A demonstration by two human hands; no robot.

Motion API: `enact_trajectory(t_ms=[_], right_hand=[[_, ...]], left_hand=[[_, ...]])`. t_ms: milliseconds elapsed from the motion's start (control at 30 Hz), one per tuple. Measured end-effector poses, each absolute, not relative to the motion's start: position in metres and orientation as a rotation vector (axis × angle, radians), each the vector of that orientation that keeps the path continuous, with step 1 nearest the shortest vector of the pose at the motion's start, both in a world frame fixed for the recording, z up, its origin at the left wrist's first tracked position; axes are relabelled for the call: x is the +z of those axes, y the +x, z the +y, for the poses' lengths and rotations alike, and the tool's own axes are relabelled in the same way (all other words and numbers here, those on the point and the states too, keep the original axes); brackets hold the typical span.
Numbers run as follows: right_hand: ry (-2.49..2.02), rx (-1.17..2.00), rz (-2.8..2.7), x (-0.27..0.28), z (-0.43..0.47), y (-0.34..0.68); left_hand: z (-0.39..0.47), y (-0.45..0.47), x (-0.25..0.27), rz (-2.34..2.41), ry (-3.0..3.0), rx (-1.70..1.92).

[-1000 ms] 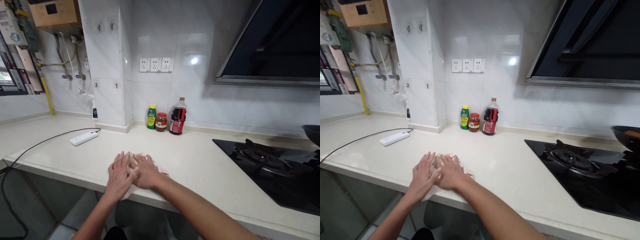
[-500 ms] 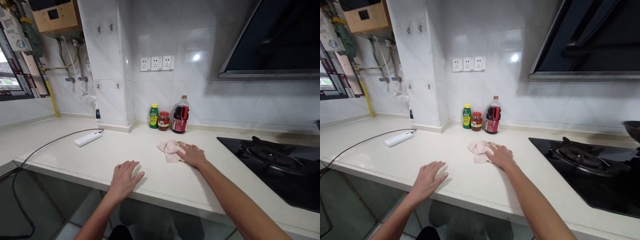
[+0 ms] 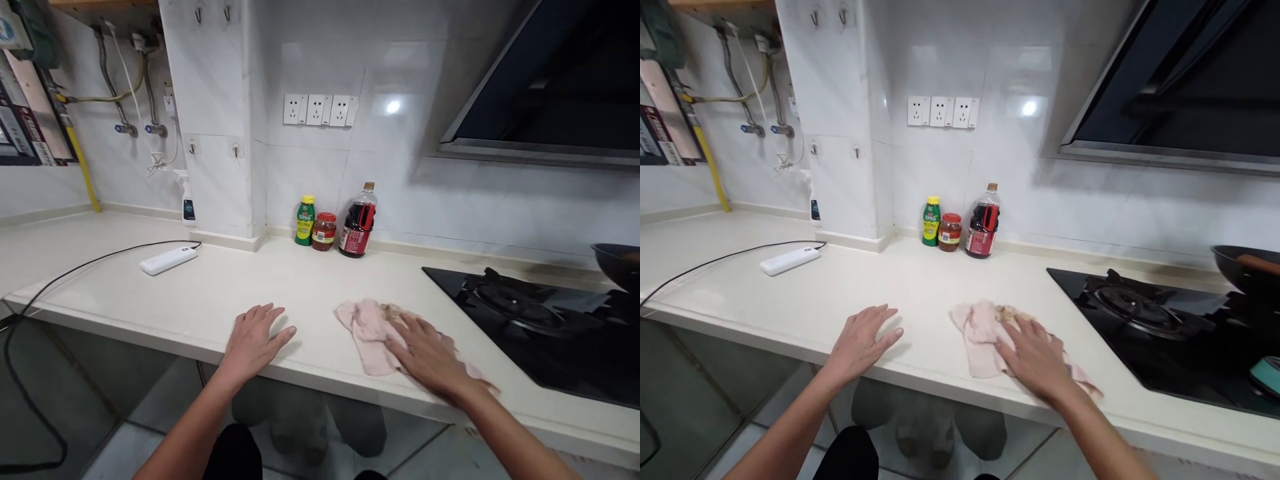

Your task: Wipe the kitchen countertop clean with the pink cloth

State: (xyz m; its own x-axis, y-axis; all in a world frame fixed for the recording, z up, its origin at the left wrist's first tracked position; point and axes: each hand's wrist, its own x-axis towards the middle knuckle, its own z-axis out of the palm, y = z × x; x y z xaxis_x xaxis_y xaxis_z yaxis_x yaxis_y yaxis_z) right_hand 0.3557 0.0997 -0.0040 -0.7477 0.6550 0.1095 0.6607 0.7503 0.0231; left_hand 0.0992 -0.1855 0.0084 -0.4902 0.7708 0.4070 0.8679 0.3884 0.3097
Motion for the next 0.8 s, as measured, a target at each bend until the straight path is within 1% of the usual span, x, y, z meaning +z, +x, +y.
enact_trajectory(t_ms=[133,233,333,467,567,667,800], right_hand=[[-0.928,0.092,-2.963,0.024,0.043,0.280],[-0.707,0.170,-3.011,0.037,0.005,0.220],[-0.431,0.222,-3.027,0.040,-0.035,0.190],[-0.173,0.217,-2.940,0.036,-0.076,0.208],[-0.103,0.165,-2.794,0.026,-0.085,0.243],[-0.128,0.097,-2.695,0.013,-0.076,0.282],[-0.311,0.026,-2.654,-0.003,-0.041,0.328]], left_hand=[[-0.184,0.098,0.012,-2.538,-1.464,-0.739],[-0.185,0.095,0.011,-2.582,-1.443,-0.761],[-0.186,0.092,0.008,-2.594,-1.335,-0.794],[-0.189,0.089,0.007,-2.536,-1.217,-0.854],[-0.191,0.087,0.007,-2.516,-1.337,-0.890],[-0.193,0.084,0.007,-2.512,-1.431,-0.903],[-0.192,0.081,0.004,-2.515,-1.435,-0.890]])
